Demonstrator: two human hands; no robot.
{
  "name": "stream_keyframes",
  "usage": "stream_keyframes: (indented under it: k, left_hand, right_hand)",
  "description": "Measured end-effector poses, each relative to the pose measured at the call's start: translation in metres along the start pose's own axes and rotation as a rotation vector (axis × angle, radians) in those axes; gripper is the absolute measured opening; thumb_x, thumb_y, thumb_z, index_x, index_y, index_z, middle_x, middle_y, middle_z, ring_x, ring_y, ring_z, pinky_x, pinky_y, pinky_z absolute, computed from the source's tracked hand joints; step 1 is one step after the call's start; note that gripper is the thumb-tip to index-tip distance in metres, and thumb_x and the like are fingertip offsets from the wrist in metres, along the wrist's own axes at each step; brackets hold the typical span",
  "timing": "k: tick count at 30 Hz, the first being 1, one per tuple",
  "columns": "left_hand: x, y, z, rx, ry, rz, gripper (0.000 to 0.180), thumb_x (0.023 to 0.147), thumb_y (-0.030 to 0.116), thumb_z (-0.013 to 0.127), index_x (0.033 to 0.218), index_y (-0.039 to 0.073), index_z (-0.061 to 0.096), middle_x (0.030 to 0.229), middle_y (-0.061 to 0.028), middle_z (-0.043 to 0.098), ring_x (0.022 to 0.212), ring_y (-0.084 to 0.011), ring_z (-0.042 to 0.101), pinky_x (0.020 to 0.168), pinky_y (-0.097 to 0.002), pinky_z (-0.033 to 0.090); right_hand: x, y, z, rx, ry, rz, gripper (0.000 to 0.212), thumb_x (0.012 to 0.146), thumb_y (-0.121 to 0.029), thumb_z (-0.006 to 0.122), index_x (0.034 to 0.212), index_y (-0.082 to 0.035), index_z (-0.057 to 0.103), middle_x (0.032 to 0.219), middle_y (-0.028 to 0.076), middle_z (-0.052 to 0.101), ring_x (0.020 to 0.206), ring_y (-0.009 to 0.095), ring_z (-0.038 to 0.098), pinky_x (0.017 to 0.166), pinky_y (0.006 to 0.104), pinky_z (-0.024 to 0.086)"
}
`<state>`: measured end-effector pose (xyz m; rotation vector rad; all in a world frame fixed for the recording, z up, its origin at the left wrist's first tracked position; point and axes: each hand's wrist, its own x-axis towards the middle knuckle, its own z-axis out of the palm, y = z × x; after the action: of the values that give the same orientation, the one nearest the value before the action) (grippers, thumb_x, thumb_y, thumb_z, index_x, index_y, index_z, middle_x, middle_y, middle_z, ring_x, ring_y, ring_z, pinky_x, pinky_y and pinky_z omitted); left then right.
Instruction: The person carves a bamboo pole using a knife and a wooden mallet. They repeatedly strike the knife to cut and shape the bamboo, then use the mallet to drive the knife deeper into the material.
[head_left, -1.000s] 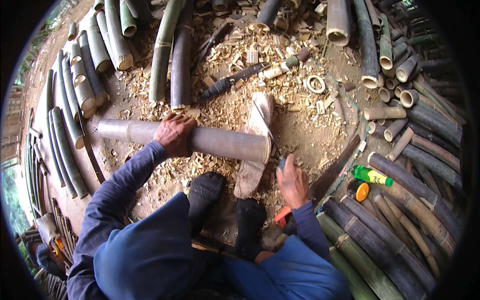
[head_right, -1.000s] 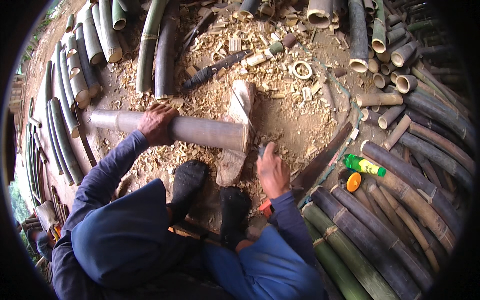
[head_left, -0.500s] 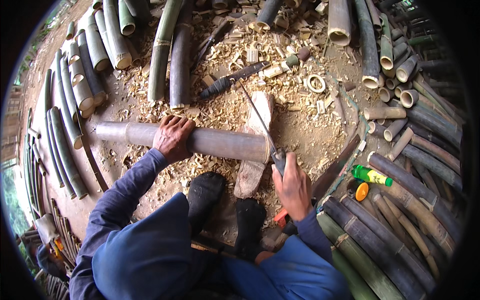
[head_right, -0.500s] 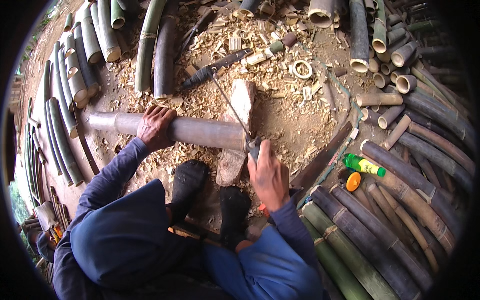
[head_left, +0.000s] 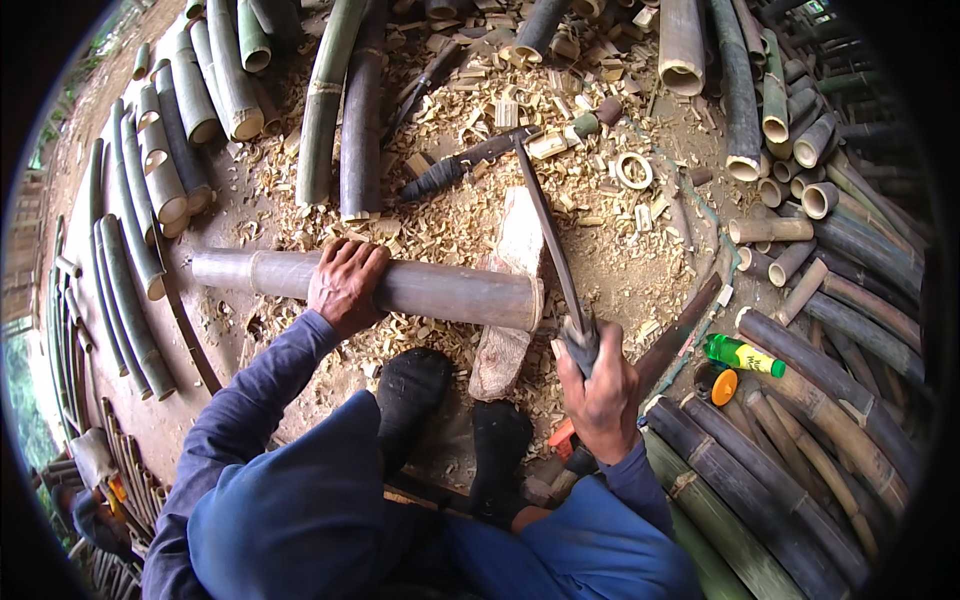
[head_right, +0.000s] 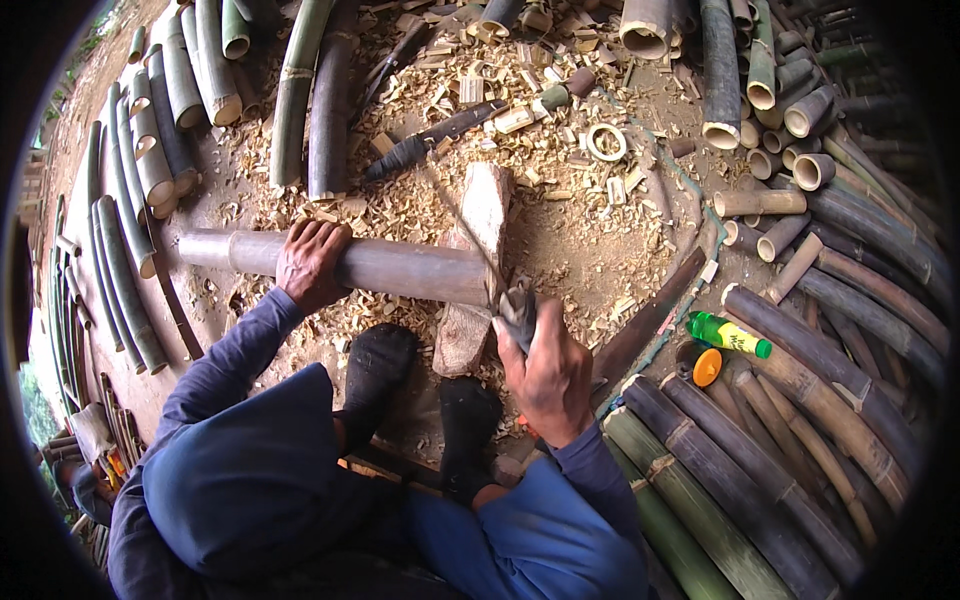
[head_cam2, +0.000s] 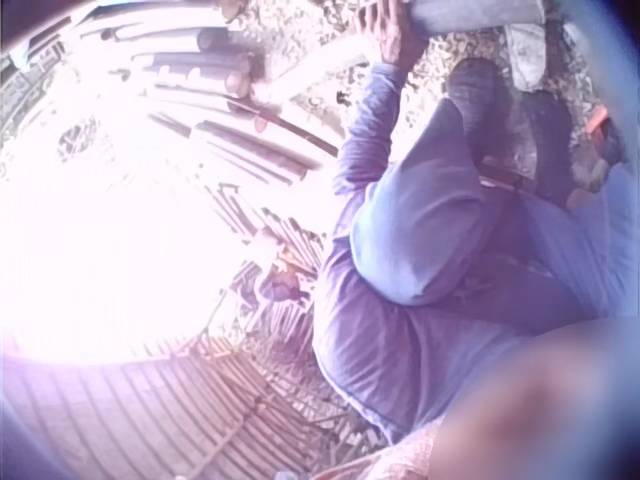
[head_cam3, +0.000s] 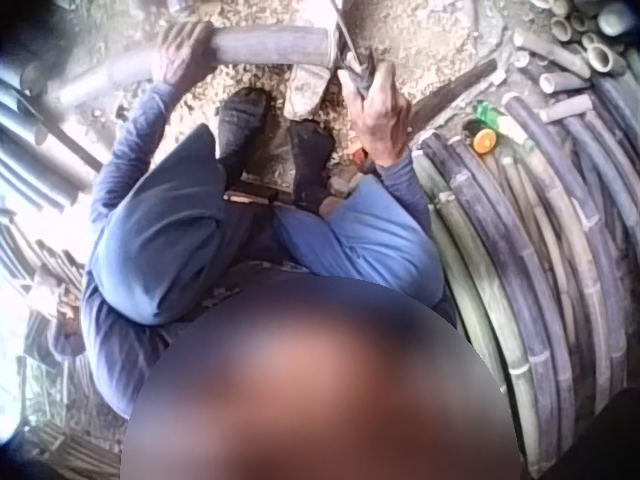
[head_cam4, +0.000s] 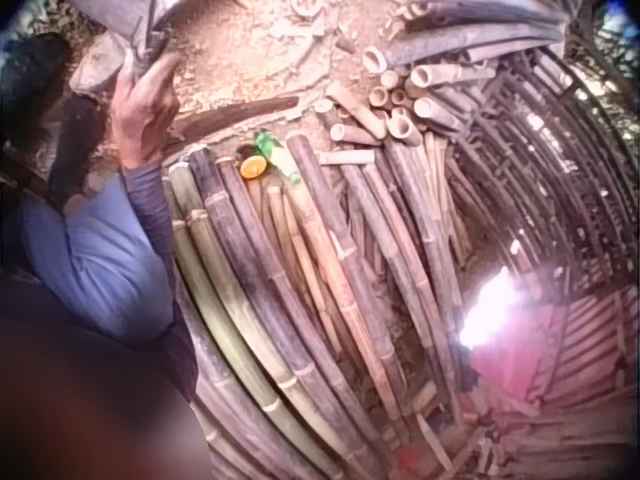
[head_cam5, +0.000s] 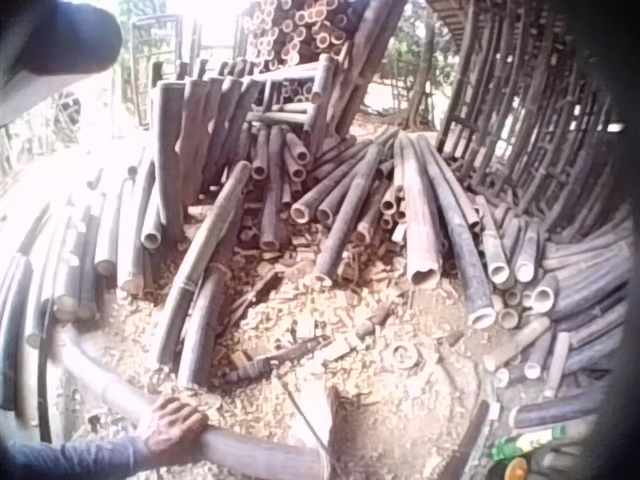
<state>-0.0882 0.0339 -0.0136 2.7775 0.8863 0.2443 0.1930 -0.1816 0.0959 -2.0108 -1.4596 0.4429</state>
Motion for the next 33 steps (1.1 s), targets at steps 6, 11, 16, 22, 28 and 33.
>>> stream_keyframes:
  k: [6, 11, 16, 22, 28, 33]
  left_hand:
    - [0.009, 0.003, 0.002, -0.021, 0.022, 0.019, 0.062, 0.055, 0.027, 0.087, 0.108, 0.009, 0.06, 0.101, -0.0121, 0.063, 0.102, -0.0335, 0.062, 0.098, -0.0488, 0.045]
    - [0.003, 0.002, -0.003, -0.033, 0.005, 0.007, 0.063, 0.058, 0.029, 0.088, 0.11, 0.008, 0.06, 0.105, -0.0124, 0.064, 0.105, -0.0341, 0.062, 0.1, -0.0493, 0.045]
    - [0.007, 0.002, -0.001, -0.031, -0.011, 0.01, 0.065, 0.057, 0.03, 0.089, 0.111, 0.008, 0.06, 0.104, -0.0127, 0.064, 0.104, -0.0342, 0.063, 0.1, -0.0486, 0.045]
    - [0.001, -0.001, 0.004, 0.004, 0.012, 0.014, 0.066, 0.057, 0.03, 0.088, 0.112, 0.009, 0.06, 0.104, -0.0126, 0.065, 0.103, -0.0336, 0.063, 0.097, -0.0481, 0.046]
    - [0.002, 0.002, 0.004, -0.004, 0.007, 0.033, 0.067, 0.057, 0.031, 0.088, 0.114, 0.008, 0.06, 0.103, -0.0125, 0.064, 0.103, -0.0336, 0.063, 0.099, -0.0477, 0.046]
    - [-0.012, 0.002, 0.011, 0.049, 0.064, -0.005, 0.074, 0.058, 0.031, 0.088, 0.121, 0.005, 0.059, 0.113, -0.0145, 0.066, 0.107, -0.0351, 0.063, 0.1, -0.0497, 0.046]
  right_hand:
    - [-0.008, 0.061, 0.04, -0.269, -0.157, 0.052, 0.045, 0.095, -0.018, 0.069, 0.129, 0.003, 0.049, 0.085, 0.022, 0.07, 0.066, 0.037, 0.071, 0.053, 0.0454, 0.054]
    - [0.001, -0.001, 0.002, -0.027, -0.1, 0.048, 0.043, 0.095, -0.014, 0.068, 0.13, 0.003, 0.049, 0.085, 0.021, 0.07, 0.064, 0.036, 0.07, 0.055, 0.045, 0.055]
    - [-0.007, 0.043, 0.036, -0.22, -0.256, 0.235, 0.033, 0.095, -0.02, 0.069, 0.116, -0.002, 0.05, 0.085, 0.023, 0.07, 0.069, 0.038, 0.072, 0.058, 0.045, 0.057]
    - [0.008, -0.006, 0.001, -0.073, -0.094, 0.044, 0.034, 0.095, -0.02, 0.07, 0.116, -0.001, 0.05, 0.083, 0.022, 0.068, 0.067, 0.037, 0.071, 0.058, 0.0426, 0.057]
    - [-0.003, 0.071, 0.04, -0.349, -0.343, 0.363, 0.035, 0.096, -0.02, 0.065, 0.119, 0.001, 0.049, 0.09, 0.027, 0.071, 0.074, 0.044, 0.072, 0.064, 0.0518, 0.057]
    - [0.005, 0.011, 0.001, -0.046, -0.219, 0.221, 0.03, 0.096, -0.02, 0.066, 0.115, -0.001, 0.051, 0.082, 0.026, 0.068, 0.072, 0.045, 0.069, 0.06, 0.0502, 0.054]
